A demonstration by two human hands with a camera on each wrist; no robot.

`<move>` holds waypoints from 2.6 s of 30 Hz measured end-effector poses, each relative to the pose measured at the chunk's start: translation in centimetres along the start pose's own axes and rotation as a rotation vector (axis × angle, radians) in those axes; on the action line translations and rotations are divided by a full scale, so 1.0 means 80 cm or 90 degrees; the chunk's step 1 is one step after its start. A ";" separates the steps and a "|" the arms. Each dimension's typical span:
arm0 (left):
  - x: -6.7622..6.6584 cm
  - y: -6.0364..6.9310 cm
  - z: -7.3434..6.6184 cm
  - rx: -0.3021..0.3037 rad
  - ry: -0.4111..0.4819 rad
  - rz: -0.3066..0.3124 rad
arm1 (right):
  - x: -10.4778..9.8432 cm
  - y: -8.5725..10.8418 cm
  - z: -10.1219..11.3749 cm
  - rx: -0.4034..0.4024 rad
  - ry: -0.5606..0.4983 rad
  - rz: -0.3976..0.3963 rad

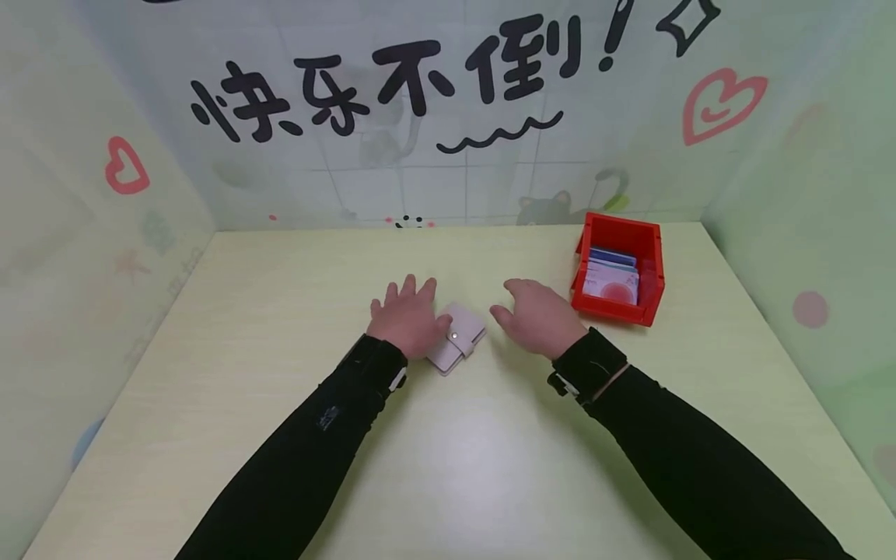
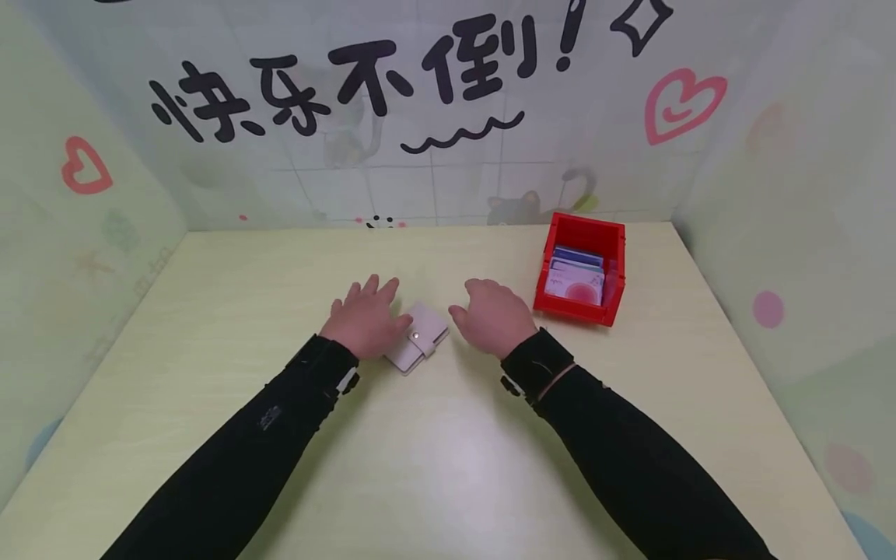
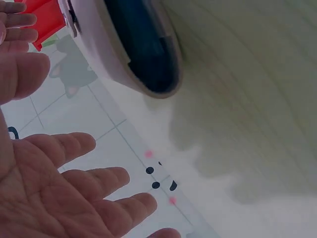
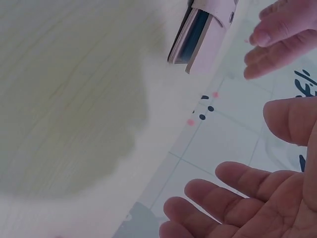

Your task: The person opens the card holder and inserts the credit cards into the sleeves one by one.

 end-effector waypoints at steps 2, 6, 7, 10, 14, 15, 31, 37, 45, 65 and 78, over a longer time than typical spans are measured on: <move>0.002 0.002 0.002 0.004 -0.005 0.003 | -0.001 0.001 0.001 -0.001 0.010 0.001; 0.006 0.004 0.005 0.021 -0.022 0.014 | -0.004 0.003 0.002 -0.006 0.018 -0.003; 0.009 0.005 0.006 0.028 -0.021 0.021 | -0.003 0.004 0.001 -0.008 0.018 -0.004; 0.015 0.006 0.009 0.044 -0.016 0.029 | -0.001 0.006 0.001 -0.017 0.013 -0.008; 0.023 0.005 0.011 0.055 0.016 0.038 | 0.004 0.009 0.003 -0.027 0.012 -0.006; 0.025 0.005 0.011 0.056 0.022 0.039 | 0.006 0.009 0.004 -0.029 0.014 -0.004; 0.044 0.022 -0.014 0.080 0.025 0.033 | 0.025 0.022 0.024 -0.082 0.045 0.018; 0.048 0.037 -0.023 0.097 0.042 0.023 | 0.033 0.033 0.035 -0.119 0.048 0.044; 0.049 0.047 -0.033 0.110 0.003 0.000 | 0.049 0.042 0.051 -0.206 0.062 0.066; 0.045 0.051 -0.059 0.215 -0.051 -0.087 | 0.063 0.038 0.060 -0.265 0.123 0.013; 0.049 0.045 -0.060 0.174 -0.097 -0.084 | 0.068 0.034 0.060 -0.243 0.106 0.039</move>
Point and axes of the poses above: each hand's wrist, its own y-axis away from the middle knuckle, its own x-axis out of the palm, z = x × y, the point moved 8 cm from there along -y, towards the middle knuckle, and after that the axes turned 6 degrees about x, right-handed, at the moved point
